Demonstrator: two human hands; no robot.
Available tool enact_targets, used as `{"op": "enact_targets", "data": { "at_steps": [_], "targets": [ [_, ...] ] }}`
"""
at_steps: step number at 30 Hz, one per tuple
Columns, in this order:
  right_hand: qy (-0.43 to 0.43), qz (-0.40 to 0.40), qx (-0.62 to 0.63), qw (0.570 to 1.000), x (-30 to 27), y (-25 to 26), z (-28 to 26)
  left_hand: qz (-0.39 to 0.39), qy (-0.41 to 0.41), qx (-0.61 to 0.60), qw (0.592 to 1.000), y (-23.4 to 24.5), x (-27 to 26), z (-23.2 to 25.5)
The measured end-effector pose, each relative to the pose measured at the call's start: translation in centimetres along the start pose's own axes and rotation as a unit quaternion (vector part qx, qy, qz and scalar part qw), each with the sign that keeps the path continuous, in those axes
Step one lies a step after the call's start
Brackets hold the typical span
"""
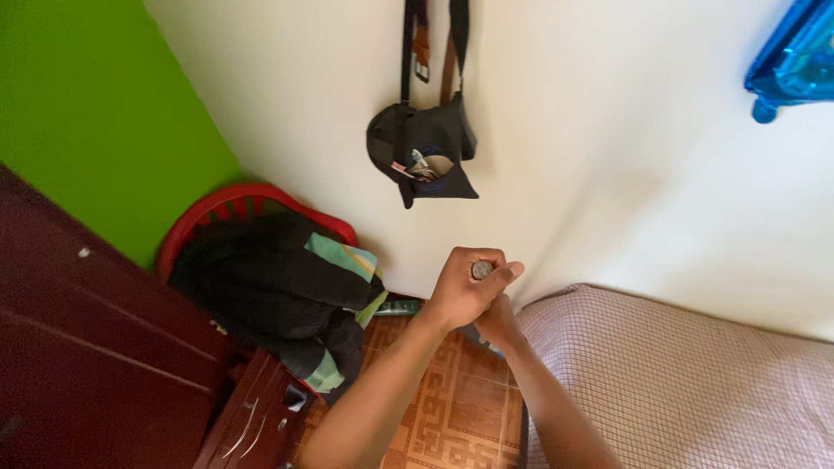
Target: The person wipes the handle of a broom using a cloth, moving their hands up and down the length of the handle while turning it.
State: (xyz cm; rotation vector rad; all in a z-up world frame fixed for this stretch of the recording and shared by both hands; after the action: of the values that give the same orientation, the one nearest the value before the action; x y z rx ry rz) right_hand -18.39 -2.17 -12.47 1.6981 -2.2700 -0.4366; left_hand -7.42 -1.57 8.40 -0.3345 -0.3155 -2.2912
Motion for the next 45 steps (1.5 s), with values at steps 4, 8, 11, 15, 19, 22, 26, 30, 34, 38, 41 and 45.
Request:
{"op": "enact_targets", "data": {
  "at_steps": [4,8,11,15,19,22,26,30,34,38,41,45],
  "targets": [
    [0.037,0.053,-0.058,0.996,1.0,1.9,2.7,-0.035,0.12,-0.02,0.992,-1.5,1.0,-2.5],
    [0.069,0.064,-0.076,0.993,1.3,2.2,3.1,-0.043,0.079,0.082,0.993,-2.2,1.7,-3.9],
    [0.024,0.01,-0.102,0.994,2.2,1.5,4.1,-0.019,0.094,0.119,0.988,-1.6,1.3,-5.6],
    [0.015,-0.049,-0.092,0.994,4.2,-1.1,6.1,0.016,0.12,0.158,0.98,0.0,0.5,-6.2],
    [0.194,-0.054,-0.014,0.979,7.2,-4.7,8.5,0.033,0.147,0.129,0.98,0.8,-0.5,-5.1],
    [0.189,-0.111,-0.062,0.974,8.8,-8.5,10.9,0.05,0.208,0.124,0.969,1.9,-1.2,-5.2],
    [0.128,-0.161,-0.047,0.978,8.5,-11.0,8.8,0.097,0.151,0.155,0.972,4.2,-1.6,-5.0],
    [0.141,-0.146,0.027,0.979,6.3,-10.2,3.0,0.129,0.127,0.164,0.97,5.3,-2.1,-5.1],
    [0.088,-0.174,0.041,0.98,3.5,-9.7,-1.5,0.149,0.12,0.163,0.968,5.6,-2.6,-3.9],
    [0.023,-0.186,-0.03,0.982,2.5,-10.0,-0.9,0.173,0.126,0.158,0.964,6.2,-2.2,-2.5],
    [0.095,-0.176,-0.014,0.98,3.2,-10.6,0.9,0.181,0.115,0.165,0.963,6.2,-2.7,-1.5],
    [0.201,-0.133,-0.028,0.97,5.3,-10.4,2.2,0.184,0.108,0.155,0.965,6.1,-4.0,-1.1]
  ]
}}
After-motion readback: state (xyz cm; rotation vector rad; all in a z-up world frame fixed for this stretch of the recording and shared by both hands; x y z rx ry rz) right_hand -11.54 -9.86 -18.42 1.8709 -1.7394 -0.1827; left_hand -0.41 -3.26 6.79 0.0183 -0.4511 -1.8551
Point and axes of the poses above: each hand's wrist, its own x-axis towards the middle knuckle, its own y-axis out of the back of the hand, z = x × y, the point moved 7 cm from there along x, towards the middle knuckle, and after that the axes turned 11 degrees about y, right-handed, at the moved point
